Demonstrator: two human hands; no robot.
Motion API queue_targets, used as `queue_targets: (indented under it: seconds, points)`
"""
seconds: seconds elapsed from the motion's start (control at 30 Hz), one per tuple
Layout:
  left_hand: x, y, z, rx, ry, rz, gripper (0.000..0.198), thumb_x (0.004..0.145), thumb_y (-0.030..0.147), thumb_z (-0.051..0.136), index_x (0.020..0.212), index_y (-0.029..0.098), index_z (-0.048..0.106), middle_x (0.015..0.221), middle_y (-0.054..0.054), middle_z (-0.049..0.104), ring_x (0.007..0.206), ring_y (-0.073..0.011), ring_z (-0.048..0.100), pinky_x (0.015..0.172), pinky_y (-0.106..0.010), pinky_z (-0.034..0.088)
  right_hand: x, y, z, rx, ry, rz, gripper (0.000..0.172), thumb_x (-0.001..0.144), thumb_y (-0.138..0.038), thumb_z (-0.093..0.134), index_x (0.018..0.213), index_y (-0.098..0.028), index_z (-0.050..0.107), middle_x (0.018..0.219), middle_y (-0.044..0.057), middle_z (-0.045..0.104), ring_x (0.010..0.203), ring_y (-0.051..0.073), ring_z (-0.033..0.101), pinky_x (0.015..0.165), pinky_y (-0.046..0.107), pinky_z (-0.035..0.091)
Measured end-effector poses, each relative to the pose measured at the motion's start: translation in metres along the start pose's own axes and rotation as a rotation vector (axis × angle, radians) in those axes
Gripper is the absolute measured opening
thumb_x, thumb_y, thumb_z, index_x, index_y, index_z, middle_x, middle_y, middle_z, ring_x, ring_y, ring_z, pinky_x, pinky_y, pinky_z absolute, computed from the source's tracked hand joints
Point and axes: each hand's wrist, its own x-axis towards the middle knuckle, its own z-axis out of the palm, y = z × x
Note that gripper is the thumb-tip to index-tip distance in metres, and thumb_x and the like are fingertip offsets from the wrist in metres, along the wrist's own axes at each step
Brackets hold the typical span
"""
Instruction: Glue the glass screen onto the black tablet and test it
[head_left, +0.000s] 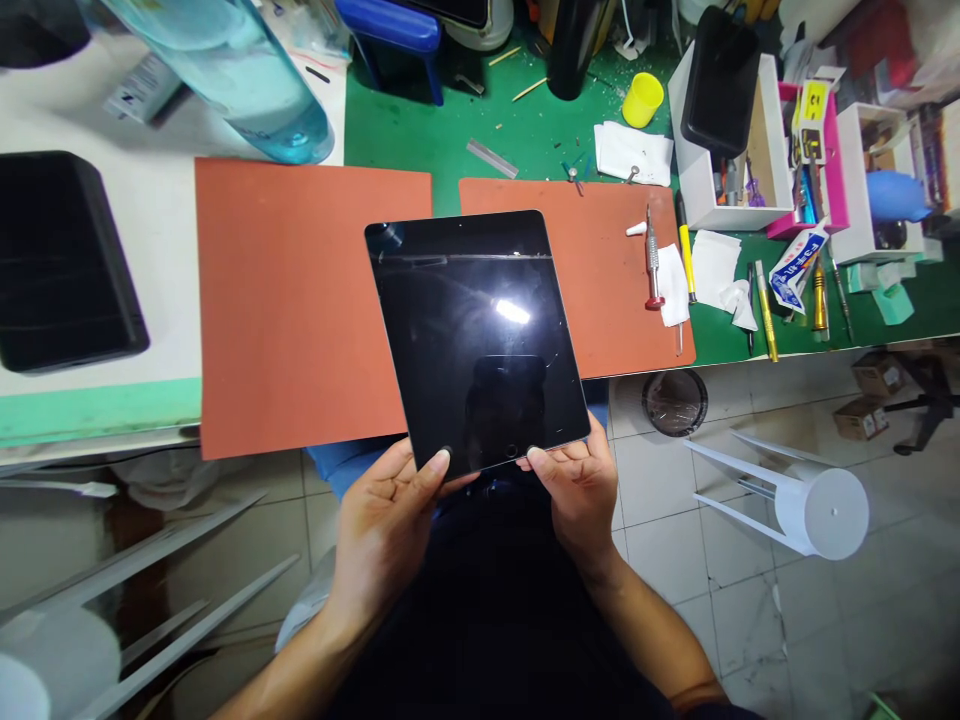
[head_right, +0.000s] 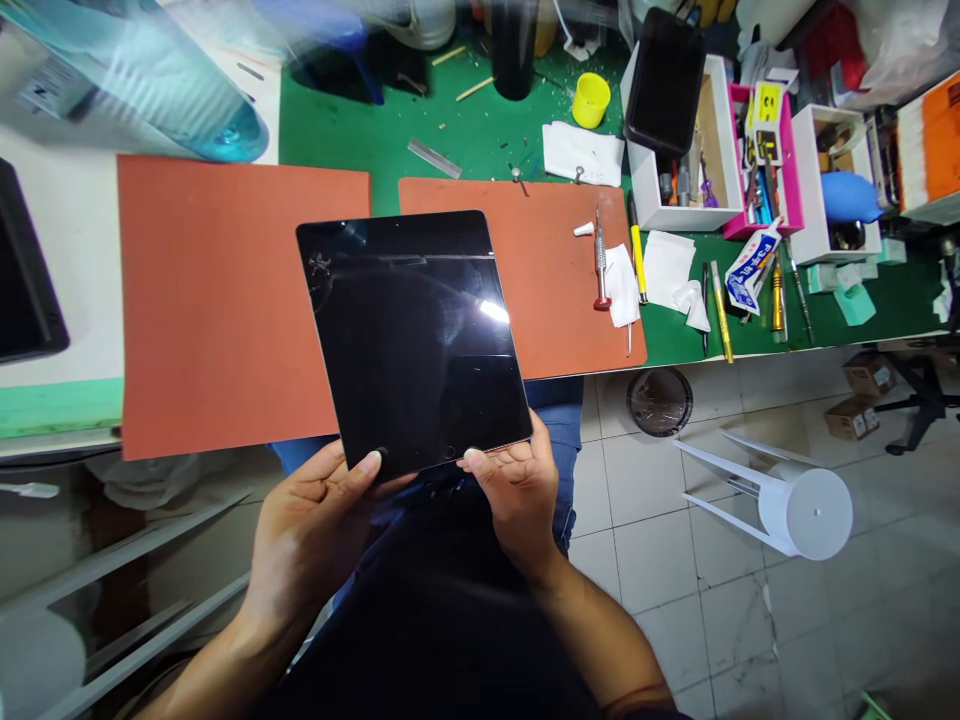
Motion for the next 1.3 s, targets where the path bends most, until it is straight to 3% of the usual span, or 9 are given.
queue_targets:
  seconds: [0.1, 0.33, 0.53, 0.67, 0.77, 0.87, 1.0, 1.2, 1.3]
  points:
    - [-0.001, 0.002, 0.001, -0.001, 0.01, 0.023, 0.033, 0.078, 0.039, 0.098, 0.081, 0.019, 0.071, 0.062, 0.008, 0.048, 0.052, -0.006, 0.042, 0.078, -0.031, 0.069, 0.001, -0.002, 0.001, 0.056, 0.001, 0.038, 0.008, 0.091, -0.031, 0.083, 0.096, -0.025, 0.084, 0.096, 0.007, 0.083, 0.102, 0.029, 0.081, 0.11, 0.057, 0.06]
    - [0.0, 0.002, 0.003, 0.009, 0.023, 0.052, 0.052, 0.075, 0.04, 0.1, 0.065, 0.019, 0.053, 0.062, 0.01, 0.033, 0.053, -0.0048, 0.029, 0.077, -0.031, 0.071, 0.002, -0.006, -0.016, -0.202, -0.025, -0.122, 0.033, 0.106, -0.036, 0.064, 0.081, -0.034, 0.087, 0.097, 0.005, 0.084, 0.161, 0.027, 0.042, 0.133, 0.054, 0.037]
    - [0.0, 0.0, 0.002, 0.02, 0.023, 0.039, 0.043, 0.077, 0.04, 0.098, 0.071, 0.019, 0.061, 0.059, 0.01, 0.037, 0.05, -0.0053, 0.034, 0.076, -0.031, 0.07, -0.002, -0.005, -0.002, -0.143, 0.023, -0.041, 0.017, 0.097, -0.034, 0.077, 0.084, -0.031, 0.087, 0.1, 0.005, 0.083, 0.116, 0.028, 0.078, 0.124, 0.054, 0.05]
    - [-0.001, 0.002, 0.003, 0.01, 0.008, 0.022, 0.036, 0.077, 0.041, 0.098, 0.079, 0.019, 0.07, 0.063, 0.007, 0.052, 0.056, -0.008, 0.052, 0.077, -0.029, 0.069, 0.0, -0.007, -0.001, -0.149, 0.004, -0.051, 0.014, 0.096, -0.034, 0.078, 0.087, -0.031, 0.088, 0.1, 0.006, 0.083, 0.132, 0.03, 0.07, 0.126, 0.053, 0.047]
    - [-0.001, 0.002, 0.002, 0.015, -0.001, 0.038, 0.032, 0.078, 0.041, 0.097, 0.083, 0.019, 0.075, 0.064, 0.006, 0.057, 0.054, -0.0077, 0.049, 0.072, -0.027, 0.068, 0.002, -0.009, -0.009, -0.191, 0.001, -0.068, 0.021, 0.099, -0.038, 0.074, 0.084, -0.033, 0.088, 0.124, 0.003, 0.081, 0.146, 0.03, 0.06, 0.131, 0.052, 0.041]
    - [0.001, 0.001, 0.001, 0.005, -0.001, 0.044, 0.03, 0.078, 0.04, 0.098, 0.082, 0.019, 0.076, 0.061, 0.007, 0.054, 0.054, -0.0076, 0.05, 0.074, -0.028, 0.068, 0.001, -0.009, -0.015, -0.19, 0.002, -0.088, 0.029, 0.104, -0.038, 0.067, 0.085, -0.035, 0.088, 0.116, 0.001, 0.083, 0.146, 0.028, 0.061, 0.131, 0.051, 0.04]
    - [0.002, -0.002, -0.001, 0.009, -0.022, 0.021, 0.033, 0.08, 0.042, 0.095, 0.098, 0.019, 0.079, 0.083, -0.003, 0.075, 0.074, -0.0166, 0.071, 0.075, -0.027, 0.065, 0.0, -0.005, -0.015, -0.069, -0.026, -0.075, 0.035, 0.11, -0.041, 0.055, 0.1, -0.033, 0.087, 0.092, 0.001, 0.085, 0.123, 0.027, 0.076, 0.128, 0.053, 0.043]
    - [0.002, -0.004, -0.004, 0.032, -0.031, 0.03, 0.032, 0.084, 0.041, 0.092, 0.103, 0.019, 0.079, 0.089, -0.004, 0.078, 0.07, -0.0168, 0.07, 0.064, -0.025, 0.059, 0.001, -0.002, -0.014, 0.159, 0.103, 0.031, 0.054, 0.107, -0.048, 0.059, 0.155, -0.025, 0.06, 0.085, 0.003, 0.082, 0.087, 0.027, 0.081, 0.104, 0.054, 0.059]
    - [0.003, -0.004, -0.004, 0.037, -0.025, 0.034, 0.034, 0.083, 0.043, 0.093, 0.104, 0.019, 0.079, 0.086, -0.003, 0.077, 0.071, -0.0171, 0.07, 0.067, -0.026, 0.06, -0.001, -0.002, -0.015, 0.132, 0.096, 0.021, 0.045, 0.101, -0.045, 0.069, 0.142, -0.026, 0.071, 0.087, 0.003, 0.081, 0.094, 0.027, 0.079, 0.108, 0.054, 0.057]
